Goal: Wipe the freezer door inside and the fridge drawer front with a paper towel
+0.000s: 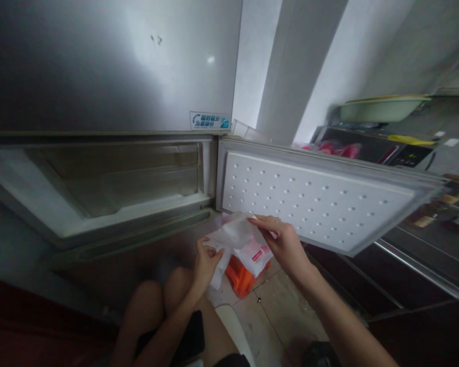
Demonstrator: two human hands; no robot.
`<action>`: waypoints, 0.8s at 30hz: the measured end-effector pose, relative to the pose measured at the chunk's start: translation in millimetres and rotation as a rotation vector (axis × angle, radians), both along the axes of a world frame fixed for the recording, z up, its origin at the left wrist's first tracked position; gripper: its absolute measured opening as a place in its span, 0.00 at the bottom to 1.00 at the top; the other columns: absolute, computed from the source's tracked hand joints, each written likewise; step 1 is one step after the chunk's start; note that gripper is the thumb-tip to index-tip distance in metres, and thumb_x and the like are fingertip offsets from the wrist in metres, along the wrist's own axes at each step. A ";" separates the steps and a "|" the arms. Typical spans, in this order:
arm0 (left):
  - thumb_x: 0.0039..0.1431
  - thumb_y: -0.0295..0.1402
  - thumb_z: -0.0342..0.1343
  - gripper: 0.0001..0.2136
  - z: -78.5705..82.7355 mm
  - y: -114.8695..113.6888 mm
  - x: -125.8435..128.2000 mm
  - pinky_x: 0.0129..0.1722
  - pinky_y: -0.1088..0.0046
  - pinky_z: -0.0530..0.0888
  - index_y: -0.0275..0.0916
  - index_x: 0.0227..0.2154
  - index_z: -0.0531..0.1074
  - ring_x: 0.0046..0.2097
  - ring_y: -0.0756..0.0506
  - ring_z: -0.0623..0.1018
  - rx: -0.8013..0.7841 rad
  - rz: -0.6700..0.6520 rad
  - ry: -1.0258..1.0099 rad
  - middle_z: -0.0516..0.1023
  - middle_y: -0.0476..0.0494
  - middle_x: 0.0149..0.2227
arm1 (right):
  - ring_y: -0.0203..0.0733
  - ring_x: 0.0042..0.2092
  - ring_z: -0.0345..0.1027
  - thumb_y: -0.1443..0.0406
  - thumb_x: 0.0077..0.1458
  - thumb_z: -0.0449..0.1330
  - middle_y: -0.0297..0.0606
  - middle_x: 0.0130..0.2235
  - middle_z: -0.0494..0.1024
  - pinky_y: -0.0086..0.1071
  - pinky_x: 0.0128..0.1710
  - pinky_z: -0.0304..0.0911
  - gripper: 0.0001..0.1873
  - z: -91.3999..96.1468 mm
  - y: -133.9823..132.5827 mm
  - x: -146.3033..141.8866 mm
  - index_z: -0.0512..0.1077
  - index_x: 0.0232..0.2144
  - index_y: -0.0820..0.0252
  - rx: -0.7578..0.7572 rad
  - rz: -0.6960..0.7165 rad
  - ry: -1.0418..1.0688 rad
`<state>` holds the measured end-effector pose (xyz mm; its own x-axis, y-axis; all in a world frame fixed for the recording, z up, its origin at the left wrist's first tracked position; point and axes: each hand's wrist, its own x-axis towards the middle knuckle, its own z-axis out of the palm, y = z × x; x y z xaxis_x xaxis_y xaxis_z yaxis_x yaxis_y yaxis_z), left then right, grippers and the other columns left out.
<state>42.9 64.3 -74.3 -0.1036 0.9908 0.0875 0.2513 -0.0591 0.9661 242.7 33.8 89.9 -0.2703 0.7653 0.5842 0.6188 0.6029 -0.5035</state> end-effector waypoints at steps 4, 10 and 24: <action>0.51 0.37 0.60 0.34 28.2 6.7 0.5 0.32 0.74 0.67 0.41 0.58 0.50 0.28 0.49 0.70 0.090 -0.062 -0.186 0.64 0.57 0.26 | 0.43 0.51 0.74 0.72 0.57 0.52 0.35 0.49 0.79 0.42 0.52 0.69 0.21 16.0 -8.6 13.4 0.77 0.47 0.50 -0.055 0.002 0.083; 0.50 0.45 0.60 0.22 51.3 6.2 17.5 0.23 0.76 0.61 0.40 0.44 0.64 0.24 0.50 0.67 0.008 -0.379 -0.299 0.66 0.54 0.25 | 0.43 0.53 0.73 0.71 0.54 0.54 0.35 0.50 0.78 0.44 0.57 0.66 0.20 19.2 -13.4 36.8 0.77 0.46 0.53 -0.118 -0.058 0.176; 0.49 0.52 0.61 0.22 112.6 18.4 26.6 0.26 0.77 0.60 0.35 0.24 0.68 0.29 0.52 0.64 0.101 -0.630 -0.173 0.65 0.51 0.27 | 0.47 0.52 0.73 0.69 0.53 0.56 0.42 0.51 0.78 0.46 0.56 0.66 0.20 -17.4 -4.2 76.7 0.76 0.48 0.58 -0.167 -0.201 0.265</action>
<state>69.5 82.7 38.4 0.4727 0.8541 0.2169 -0.0188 -0.2363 0.9715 319.5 29.6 72.4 0.0390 0.8783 0.4765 0.5514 0.3788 -0.7433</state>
